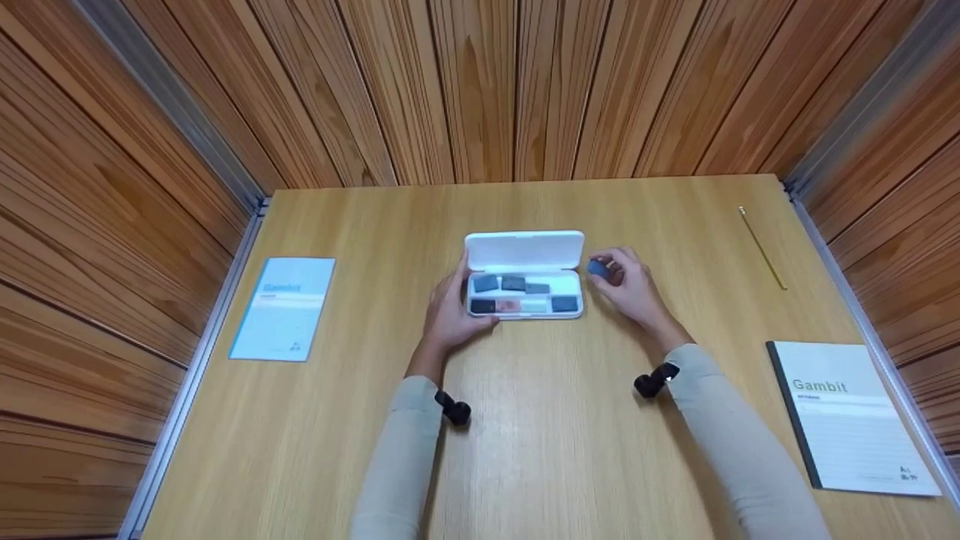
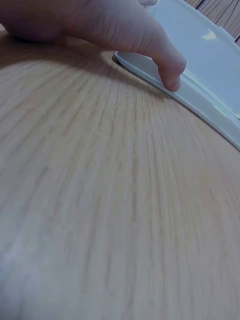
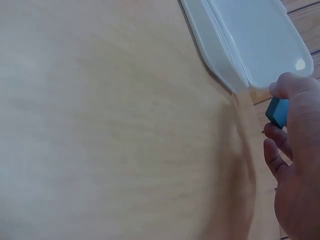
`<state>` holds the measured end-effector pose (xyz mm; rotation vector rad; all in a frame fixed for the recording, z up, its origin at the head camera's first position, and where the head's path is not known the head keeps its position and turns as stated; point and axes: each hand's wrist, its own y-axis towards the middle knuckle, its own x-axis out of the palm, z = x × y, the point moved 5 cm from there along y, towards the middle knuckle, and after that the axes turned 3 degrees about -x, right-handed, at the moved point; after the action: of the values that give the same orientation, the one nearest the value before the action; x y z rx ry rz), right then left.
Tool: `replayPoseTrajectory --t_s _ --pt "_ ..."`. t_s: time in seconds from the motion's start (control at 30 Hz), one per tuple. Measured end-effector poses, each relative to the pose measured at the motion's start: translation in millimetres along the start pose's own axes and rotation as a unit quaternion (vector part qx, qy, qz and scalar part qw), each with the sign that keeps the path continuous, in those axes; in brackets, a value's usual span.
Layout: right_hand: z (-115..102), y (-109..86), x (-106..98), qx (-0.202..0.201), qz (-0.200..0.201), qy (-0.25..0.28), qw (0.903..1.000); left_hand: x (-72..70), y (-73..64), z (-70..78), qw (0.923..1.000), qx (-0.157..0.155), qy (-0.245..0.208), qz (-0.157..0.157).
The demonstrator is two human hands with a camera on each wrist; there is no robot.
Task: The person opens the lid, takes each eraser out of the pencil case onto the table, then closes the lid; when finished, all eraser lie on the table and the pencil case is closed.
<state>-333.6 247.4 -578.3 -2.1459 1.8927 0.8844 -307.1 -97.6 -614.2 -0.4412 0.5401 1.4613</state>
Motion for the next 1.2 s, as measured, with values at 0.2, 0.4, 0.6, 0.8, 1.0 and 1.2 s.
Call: replayPoseTrajectory --t_s 0.2,0.4,0.6,0.8,1.0,1.2 --pt "10.4 -3.4 -22.1 -0.008 0.017 -0.016 0.9997 0.0 0.5 -0.2 1.0000 0.001 0.004 -0.004" --pt "23.4 -9.7 -43.0 0.010 0.025 -0.022 0.9994 -0.4 0.9 -0.9 1.0000 -0.001 -0.005 -0.004" --pt "37.2 -18.0 -60.1 0.039 0.038 -0.033 0.9980 -0.2 0.5 -1.2 0.9999 0.001 -0.012 -0.003" --pt "48.1 -24.4 -70.0 0.068 0.041 -0.045 0.9958 -0.2 1.1 -1.6 0.9999 0.002 -0.012 -0.002" --pt "53.8 -27.2 -73.7 0.081 0.062 -0.059 0.9930 0.4 1.5 -1.2 1.0000 -0.001 -0.006 -0.004" --pt "55.3 -27.8 -71.3 0.079 0.068 -0.072 0.9920 0.7 1.4 -1.4 1.0000 -0.003 -0.005 -0.006"
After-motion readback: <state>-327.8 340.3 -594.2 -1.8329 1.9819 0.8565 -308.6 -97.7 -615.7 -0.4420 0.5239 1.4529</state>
